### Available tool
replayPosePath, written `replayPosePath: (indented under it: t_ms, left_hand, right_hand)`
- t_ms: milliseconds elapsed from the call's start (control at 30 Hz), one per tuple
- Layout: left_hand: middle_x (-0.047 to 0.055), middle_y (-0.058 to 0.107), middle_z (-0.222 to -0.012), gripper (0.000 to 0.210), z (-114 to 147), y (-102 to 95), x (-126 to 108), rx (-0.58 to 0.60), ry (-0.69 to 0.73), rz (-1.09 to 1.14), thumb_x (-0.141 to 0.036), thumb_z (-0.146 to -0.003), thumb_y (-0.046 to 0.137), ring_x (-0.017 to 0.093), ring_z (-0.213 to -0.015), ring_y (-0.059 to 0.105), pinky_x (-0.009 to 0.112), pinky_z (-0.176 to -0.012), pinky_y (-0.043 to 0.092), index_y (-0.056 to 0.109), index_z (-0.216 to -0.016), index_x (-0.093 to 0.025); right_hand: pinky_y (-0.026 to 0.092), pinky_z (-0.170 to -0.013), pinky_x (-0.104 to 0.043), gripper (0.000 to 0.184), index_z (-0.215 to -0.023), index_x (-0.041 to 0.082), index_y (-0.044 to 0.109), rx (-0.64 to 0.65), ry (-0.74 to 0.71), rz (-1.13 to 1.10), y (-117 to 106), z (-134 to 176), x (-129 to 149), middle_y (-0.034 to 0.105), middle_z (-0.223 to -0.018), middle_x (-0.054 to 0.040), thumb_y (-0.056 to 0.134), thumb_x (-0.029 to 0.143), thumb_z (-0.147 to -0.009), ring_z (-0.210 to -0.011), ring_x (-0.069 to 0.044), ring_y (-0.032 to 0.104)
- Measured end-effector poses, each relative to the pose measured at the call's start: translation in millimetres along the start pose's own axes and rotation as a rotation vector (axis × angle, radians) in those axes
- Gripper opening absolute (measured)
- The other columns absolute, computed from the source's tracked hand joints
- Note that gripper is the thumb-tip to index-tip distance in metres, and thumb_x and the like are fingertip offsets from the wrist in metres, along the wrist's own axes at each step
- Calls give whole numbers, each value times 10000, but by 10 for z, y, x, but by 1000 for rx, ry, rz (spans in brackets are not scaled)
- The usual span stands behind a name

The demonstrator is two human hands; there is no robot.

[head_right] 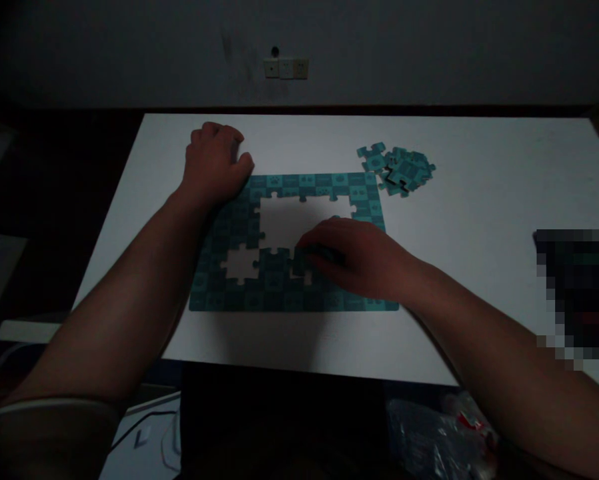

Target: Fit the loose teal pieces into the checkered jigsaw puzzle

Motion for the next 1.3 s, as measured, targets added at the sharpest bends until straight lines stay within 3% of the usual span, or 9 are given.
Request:
replayPosePath:
  t_ms: [333, 533, 767, 900, 1133, 1300]
  left_hand:
    - [81, 791, -1705, 875, 82, -74, -105, 5, -10, -40, -798, -897, 618, 594, -1818, 364, 873, -1520, 270, 791, -1678, -443]
    - [60, 794, -1715, 1040, 55, -54, -82, 21, -23, -41, -878, -865, 542, 605, -1827, 330, 852, -1507, 237, 743, -1788, -443]
    - [92, 833, -1644, 1305, 11, -6, -38, 44, 8, 25, -926, -662, 628, 626, -1879, 159, 875, -1467, 142, 684, -1881, -467]
    - [88, 827, -1660, 1323, 11, 4, -23, 44, -7, 47, -919, -644, 642, 640, -1867, 144, 852, -1457, 111, 680, -1887, -467]
    - [115, 811, -1635, 1248, 13, -4, -28, 48, -2, -40, -982, -708, 533, 602, -1786, 285, 862, -1447, 175, 695, -1834, -469]
    - [101, 834, -1622, 1299, 27, -15, -54, 48, 11, -7, -933, -649, 605, 624, -1846, 208, 872, -1455, 150, 693, -1860, -471]
  right_hand:
    - [748, -975, -465, 274, -1386, 279, 909, 5, -2, -3, 7, 21, -11, 929, -1158, -96, 705, 290, -1203, -986, -305, 903]
    - [745, -965, -481, 263, -1367, 281, 912, -9, 0, -5, 2, 15, -14, 940, -1161, -100, 712, 297, -1197, -988, -312, 907]
    - [738, -953, -461, 223, -1307, 329, 923, -24, 61, -94, -44, 12, 35, 958, -1180, -66, 751, 302, -1167, -1022, -297, 927]
    - [729, -946, -420, 195, -1254, 352, 939, -74, 131, -141, -89, 30, 36, 963, -1155, -36, 778, 324, -1149, -997, -274, 935]
    - [713, -816, -363, 193, -1260, 319, 970, -124, 100, -166, -142, 31, 11, 980, -1085, -31, 848, 330, -1111, -877, -245, 919]
    - [705, -776, -372, 212, -1251, 353, 983, -88, 132, -138, -80, 26, -3, 972, -1023, 5, 836, 367, -1098, -788, -237, 900]
Point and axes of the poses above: each hand's wrist, its own z-axis away from the middle knuckle, its own y-axis out of the palm, x = y × z, the point moved 8 cm from there along -z, towards the middle knuckle
